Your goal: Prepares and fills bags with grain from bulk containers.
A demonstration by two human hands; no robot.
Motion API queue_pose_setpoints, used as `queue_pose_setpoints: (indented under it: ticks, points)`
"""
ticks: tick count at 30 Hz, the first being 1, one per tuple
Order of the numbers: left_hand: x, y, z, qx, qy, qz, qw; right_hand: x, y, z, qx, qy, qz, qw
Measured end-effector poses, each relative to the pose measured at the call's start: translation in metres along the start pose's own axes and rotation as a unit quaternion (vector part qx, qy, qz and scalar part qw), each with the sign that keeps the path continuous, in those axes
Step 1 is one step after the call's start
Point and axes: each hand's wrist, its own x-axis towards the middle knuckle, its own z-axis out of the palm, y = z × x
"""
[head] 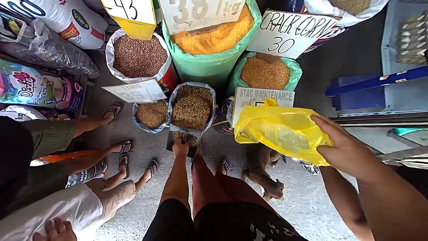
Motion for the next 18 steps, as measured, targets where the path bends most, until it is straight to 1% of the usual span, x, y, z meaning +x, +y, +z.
queue_pose_setpoints:
  ticks: [2,5,8,11,13,15,18]
  points:
    - [-0.004,0.001,0.000,-0.010,0.010,0.007,1.000,0.009,-0.019,-0.006,0.013,-0.031,0.017,0.999]
    - [-0.020,-0.002,-0.008,-0.018,0.038,0.032,0.999,0.027,-0.037,-0.006,0.029,-0.055,-0.007,0.998]
    - [-0.051,0.001,-0.028,-0.015,0.069,0.094,0.993,0.053,-0.040,-0.003,0.047,-0.078,-0.032,0.995]
    - [-0.091,0.008,-0.058,-0.008,0.085,0.169,0.982,0.071,-0.060,0.002,0.097,-0.098,-0.020,0.990]
    - [-0.119,0.018,-0.077,-0.006,0.077,0.214,0.974,0.077,-0.078,0.006,0.135,-0.110,-0.025,0.984]
    - [-0.145,0.037,-0.091,0.010,0.049,0.236,0.970,0.076,-0.097,0.018,0.137,-0.110,-0.055,0.983]
    - [-0.171,0.068,-0.094,0.039,0.000,0.261,0.964,0.050,-0.130,0.051,0.032,-0.123,-0.125,0.984]
